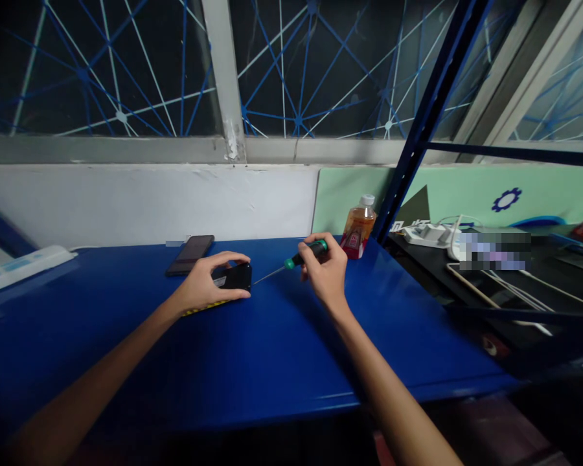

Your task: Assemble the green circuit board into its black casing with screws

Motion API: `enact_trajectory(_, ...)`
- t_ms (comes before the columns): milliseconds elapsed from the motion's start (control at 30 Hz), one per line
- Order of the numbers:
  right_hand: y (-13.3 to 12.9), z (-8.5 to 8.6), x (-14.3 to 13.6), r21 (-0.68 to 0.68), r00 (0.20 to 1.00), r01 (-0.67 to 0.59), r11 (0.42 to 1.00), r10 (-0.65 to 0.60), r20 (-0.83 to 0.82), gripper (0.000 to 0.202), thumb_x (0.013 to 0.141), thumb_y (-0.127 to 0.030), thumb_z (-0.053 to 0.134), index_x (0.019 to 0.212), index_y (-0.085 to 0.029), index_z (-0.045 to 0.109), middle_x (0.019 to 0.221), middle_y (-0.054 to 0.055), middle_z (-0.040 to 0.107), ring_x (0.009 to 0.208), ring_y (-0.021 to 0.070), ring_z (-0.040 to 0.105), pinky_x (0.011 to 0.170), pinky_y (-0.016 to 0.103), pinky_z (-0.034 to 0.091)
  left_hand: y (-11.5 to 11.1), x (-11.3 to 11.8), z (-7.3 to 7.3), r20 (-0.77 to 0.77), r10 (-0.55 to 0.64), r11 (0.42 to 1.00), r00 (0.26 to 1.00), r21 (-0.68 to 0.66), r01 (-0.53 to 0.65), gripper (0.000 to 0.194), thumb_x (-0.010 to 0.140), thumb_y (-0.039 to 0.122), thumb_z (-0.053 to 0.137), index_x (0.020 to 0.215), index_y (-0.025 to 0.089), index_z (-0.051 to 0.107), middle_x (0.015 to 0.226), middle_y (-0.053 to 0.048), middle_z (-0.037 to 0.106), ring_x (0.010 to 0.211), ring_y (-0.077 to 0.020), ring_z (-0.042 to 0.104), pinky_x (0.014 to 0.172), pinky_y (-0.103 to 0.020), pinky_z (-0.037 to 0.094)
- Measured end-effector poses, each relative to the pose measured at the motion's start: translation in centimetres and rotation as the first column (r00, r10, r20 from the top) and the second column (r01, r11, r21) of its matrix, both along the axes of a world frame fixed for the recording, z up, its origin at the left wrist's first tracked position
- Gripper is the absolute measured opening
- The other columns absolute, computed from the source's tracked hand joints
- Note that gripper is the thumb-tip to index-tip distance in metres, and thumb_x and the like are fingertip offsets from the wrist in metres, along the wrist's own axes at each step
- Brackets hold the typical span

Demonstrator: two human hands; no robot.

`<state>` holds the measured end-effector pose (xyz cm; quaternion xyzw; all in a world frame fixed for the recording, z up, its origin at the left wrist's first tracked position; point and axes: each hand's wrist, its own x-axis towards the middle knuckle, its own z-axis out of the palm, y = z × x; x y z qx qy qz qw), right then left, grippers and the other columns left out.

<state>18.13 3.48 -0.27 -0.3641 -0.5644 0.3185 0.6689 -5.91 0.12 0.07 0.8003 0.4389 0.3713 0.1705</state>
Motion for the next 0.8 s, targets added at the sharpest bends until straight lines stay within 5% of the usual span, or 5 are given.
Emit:
enact_trajectory(567,-0.45,-0.10,-0.41,-0.001,0.997,-0.028,1.000,0.028,0.071,0.017,0.080,-0.034,0.064,0.086,-0.021,0.055,0.051,-0.008,0.051,0.033,0.0089,0.050,0.034,0.022,0.040,0.06,0.05,-0.36,-0.018,-0.017,0.999,1.000,0.040,0.017,0.049,0.066,0.041,0.077,0.110,0.024,0.066,0.115,-0.009,0.064,0.109,-0.0280,0.058,0.093,-0.046,0.048)
enact_trajectory(800,-0.39,0.12,0.19,-0.018,0.973,-0.228,0.973,0.229,0.037,0.025,0.081,-0.031,0.056,0.104,-0.022,0.048,0.066,-0.005,0.058,0.039,0.0096,0.055,0.040,0.024,0.044,-0.18,0.09,0.09,0.028,-0.005,0.998,1.000,0.055,0.004,0.044,0.069,0.040,0.076,0.109,0.024,0.066,0.114,-0.009,0.065,0.111,-0.0276,0.057,0.097,-0.047,0.046)
